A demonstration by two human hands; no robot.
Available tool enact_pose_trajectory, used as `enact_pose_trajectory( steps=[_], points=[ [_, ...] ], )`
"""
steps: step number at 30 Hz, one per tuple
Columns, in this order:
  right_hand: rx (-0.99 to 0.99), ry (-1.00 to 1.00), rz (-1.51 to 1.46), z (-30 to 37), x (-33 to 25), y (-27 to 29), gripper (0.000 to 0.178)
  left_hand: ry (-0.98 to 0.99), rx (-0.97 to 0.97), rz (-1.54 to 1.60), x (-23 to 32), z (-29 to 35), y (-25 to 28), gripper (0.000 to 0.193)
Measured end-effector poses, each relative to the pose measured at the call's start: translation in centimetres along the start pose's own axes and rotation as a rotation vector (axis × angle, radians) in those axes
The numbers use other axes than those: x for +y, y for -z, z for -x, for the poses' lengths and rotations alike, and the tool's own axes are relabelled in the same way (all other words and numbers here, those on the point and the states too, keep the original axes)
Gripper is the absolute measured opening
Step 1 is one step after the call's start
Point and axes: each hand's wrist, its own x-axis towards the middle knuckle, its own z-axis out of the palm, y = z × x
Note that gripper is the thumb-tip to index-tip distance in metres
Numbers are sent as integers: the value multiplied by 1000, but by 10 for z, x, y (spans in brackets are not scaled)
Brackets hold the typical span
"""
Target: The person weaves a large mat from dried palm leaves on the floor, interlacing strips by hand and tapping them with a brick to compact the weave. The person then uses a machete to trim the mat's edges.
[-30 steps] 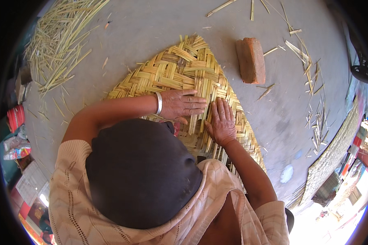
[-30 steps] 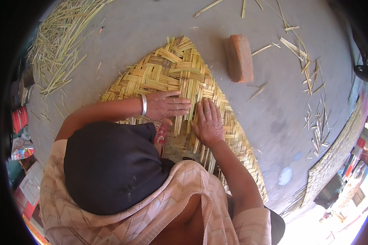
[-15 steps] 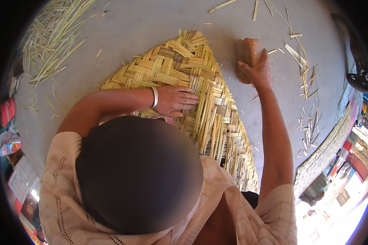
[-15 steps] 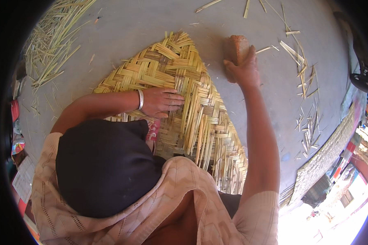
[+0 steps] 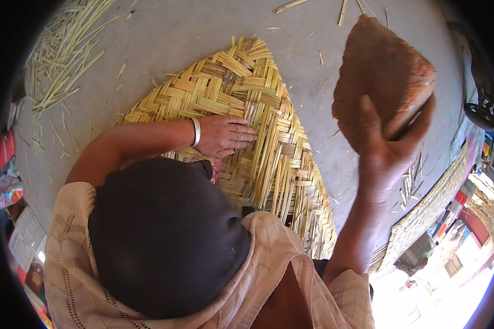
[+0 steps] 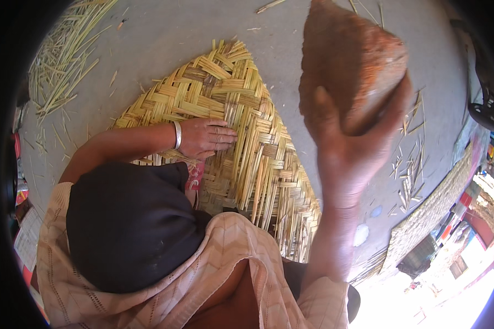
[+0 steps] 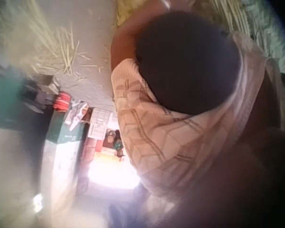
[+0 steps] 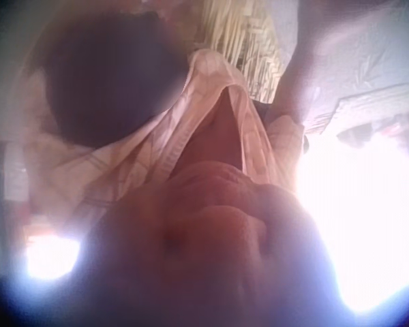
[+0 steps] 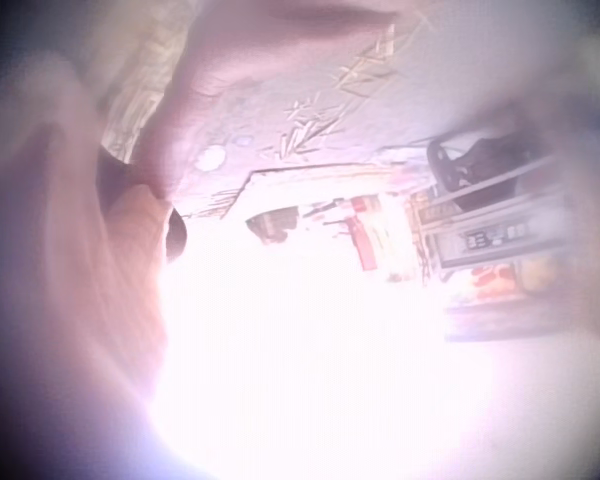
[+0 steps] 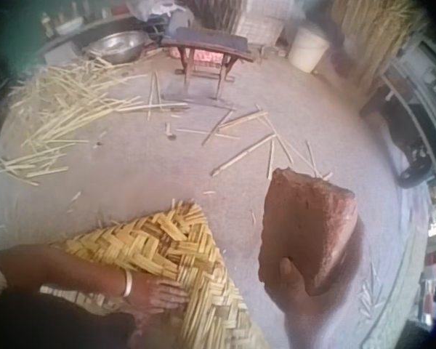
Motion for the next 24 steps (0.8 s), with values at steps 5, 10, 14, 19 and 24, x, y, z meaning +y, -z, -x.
enact_pose_trajectory(
  steps=[5, 10, 14, 19, 24],
  points=[
    [-717, -261, 429, 75, 16, -92, 89, 2, -9, 19, 1, 0, -3, 45],
    [-679, -318, 332, 67, 28, -96, 90, -9, 32, -13, -4, 0, -5, 45],
    [-404, -212, 56, 21, -17, -68, 87, -24, 109, 14, -2, 0, -5, 42],
    [-157, -36, -164, -18, -78, -60, 88, -36, 155, -11, 0, 1, -6, 40],
    [-595, 159, 381, 15, -39, -141, 81, -50, 145, -31, -2, 1, -9, 41]
  ],
)
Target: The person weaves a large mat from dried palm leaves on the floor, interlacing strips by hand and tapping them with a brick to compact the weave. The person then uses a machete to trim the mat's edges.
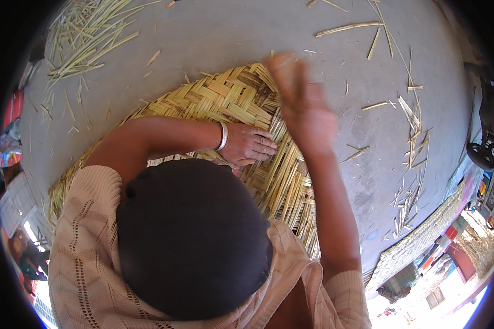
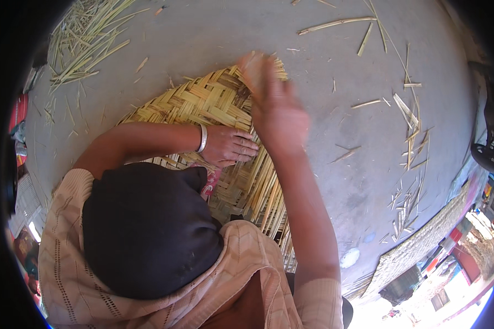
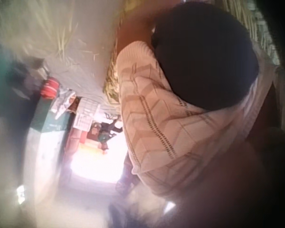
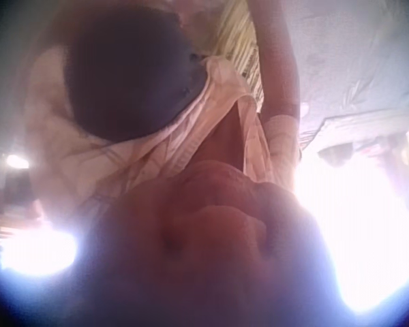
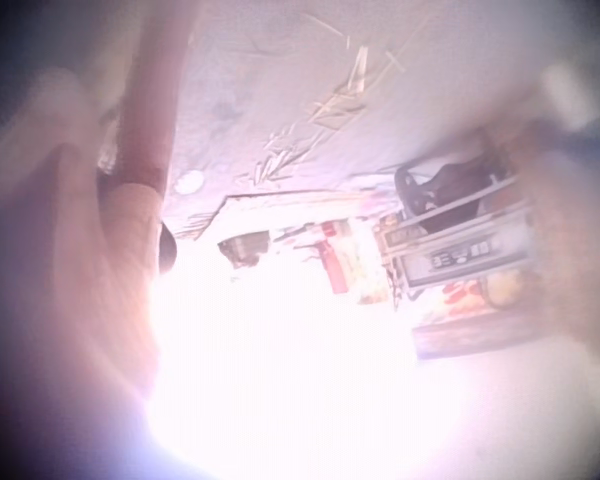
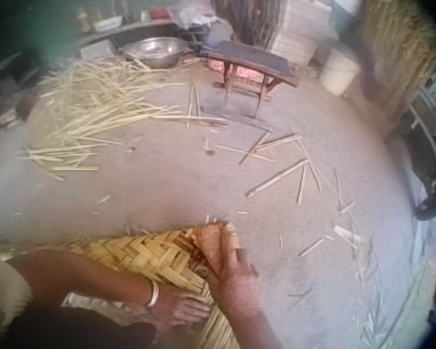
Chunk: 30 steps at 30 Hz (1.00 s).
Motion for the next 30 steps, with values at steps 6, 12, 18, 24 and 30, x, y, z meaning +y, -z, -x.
enact_pose_trajectory(
  steps=[6, 12, 18, 24, 30],
  points=[
    [-180, -53, 15, -2, 19, -32, 84, 14, -6, 35, -3, 2, -4, 43],
    [332, 233, -350, -23, -6, 43, 76, -2, 63, 59, -1, 1, -3, 40],
    [236, 260, -157, -24, -40, 4, 75, 56, 14, 36, 3, 3, 1, 41],
    [-232, 147, 17, -25, -33, -62, 76, 16, 27, 15, 1, 3, 1, 44],
    [123, 105, -211, -43, -1, 19, 80, 27, 14, 58, 0, 2, -3, 43]
  ],
)
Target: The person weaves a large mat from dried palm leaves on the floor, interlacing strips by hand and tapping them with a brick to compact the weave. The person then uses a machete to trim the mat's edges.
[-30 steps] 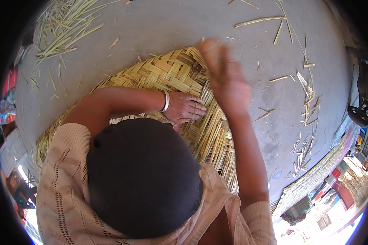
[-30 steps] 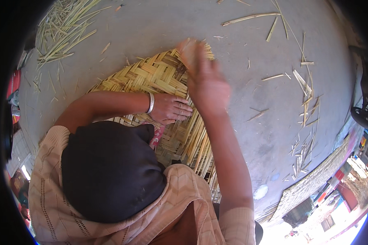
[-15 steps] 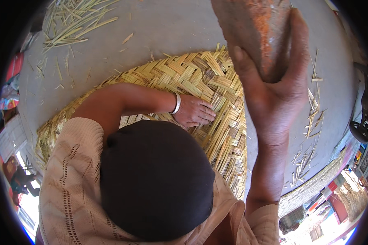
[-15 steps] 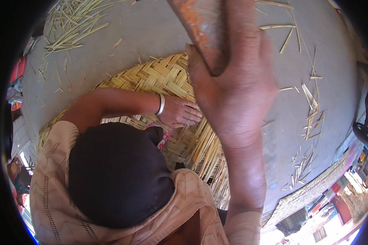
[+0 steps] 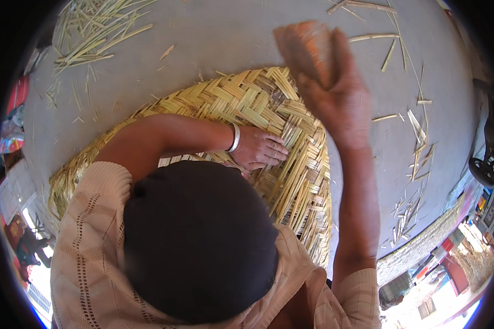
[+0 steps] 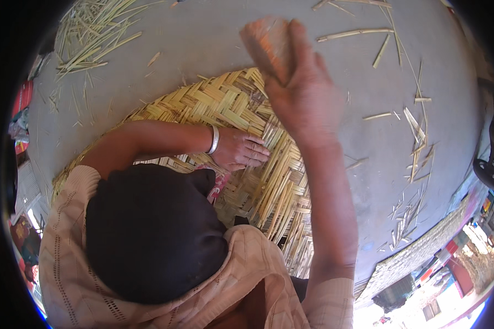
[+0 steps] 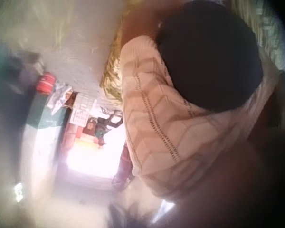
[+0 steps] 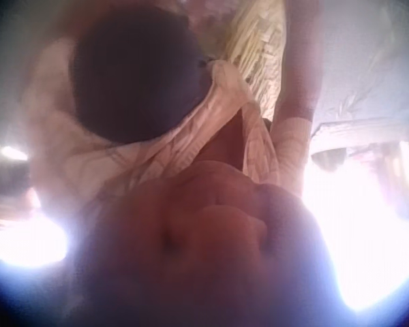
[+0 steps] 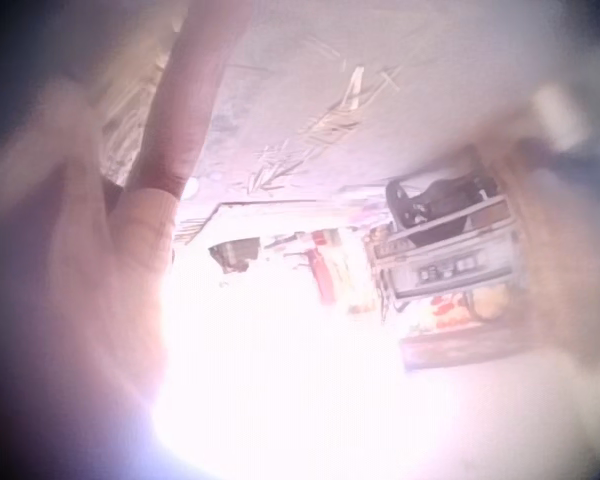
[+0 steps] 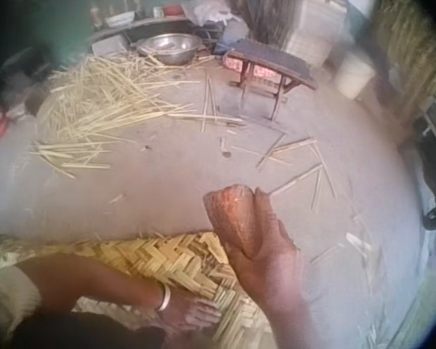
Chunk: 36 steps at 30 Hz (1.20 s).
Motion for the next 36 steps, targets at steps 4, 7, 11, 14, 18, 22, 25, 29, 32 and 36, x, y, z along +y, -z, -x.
enact_pose_trajectory(
  steps=[4, 7, 11, 14, 18, 22, 25, 29, 32, 36],
  points=[
    [258, 26, -197, -12, 4, 39, 78, -9, 13, -11, -1, 0, 2, 42],
    [258, 36, 200, -8, 15, 23, 78, -14, -7, -5, 0, -1, 6, 42],
    [-256, -375, 359, -2, 39, -41, 87, -1, -44, -22, -2, -2, 7, 43],
    [-236, -358, 252, 2, 61, -43, 90, -1, -37, 3, 0, -3, 2, 44],
    [-57, -338, 113, 5, 52, -7, 84, -2, -7, -24, 1, 0, 0, 43],
    [173, -264, -28, 31, 30, 35, 77, -11, -4, -12, 0, 0, 3, 43],
    [75, -136, 265, 44, 30, 12, 80, 2, -27, -8, 0, -1, 7, 43],
    [-238, -445, 273, 56, 50, -37, 91, 30, -63, 8, 1, -4, 8, 43],
    [-133, -404, 225, 60, 66, -35, 91, 25, -66, 28, 3, -4, 6, 43],
    [-34, -603, -45, 76, 56, 13, 95, 46, -79, 26, 1, -3, 4, 44]
  ],
)
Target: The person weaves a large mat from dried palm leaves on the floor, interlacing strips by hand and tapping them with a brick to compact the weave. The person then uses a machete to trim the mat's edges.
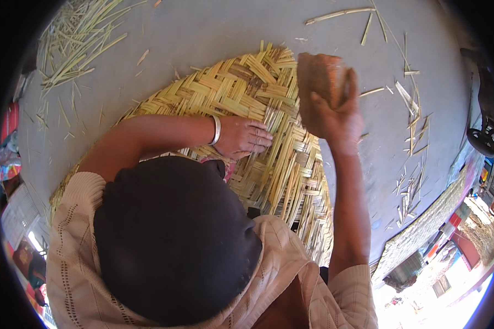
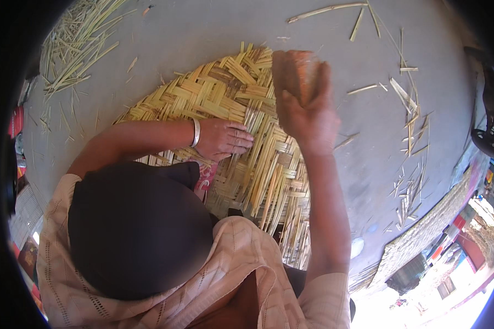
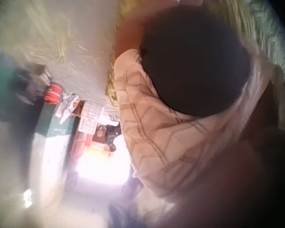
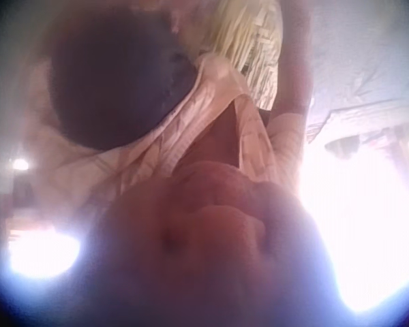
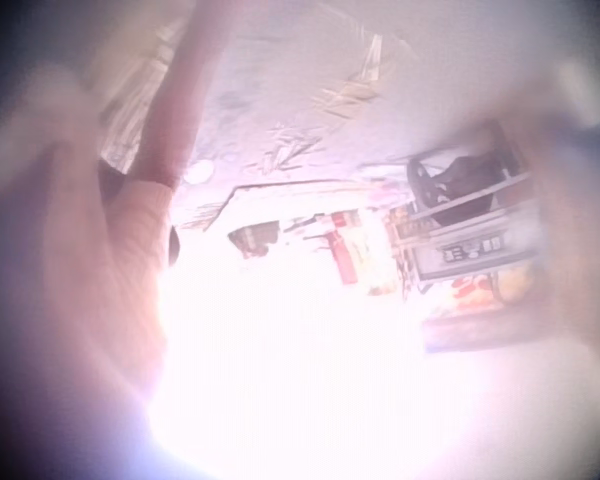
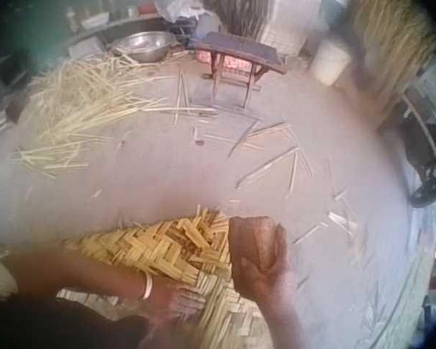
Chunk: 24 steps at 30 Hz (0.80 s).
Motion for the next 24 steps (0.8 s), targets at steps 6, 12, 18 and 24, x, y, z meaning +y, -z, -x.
enact_pose_trajectory(
  steps=[6, 12, 18, 24],
  points=[
    [170, 195, -20, 39, 3, 20, 88, -15, -15, -19, -2, 1, 2, 44],
    [-168, -12, 355, 41, 33, -42, 93, 12, -91, -32, 2, -3, 6, 44],
    [-14, 84, 132, 43, 40, 3, 96, -26, 11, -80, 3, -2, 4, 42],
    [37, 9, 102, 78, 33, 30, 91, -37, 1, -79, 1, -2, 4, 41]
  ],
)
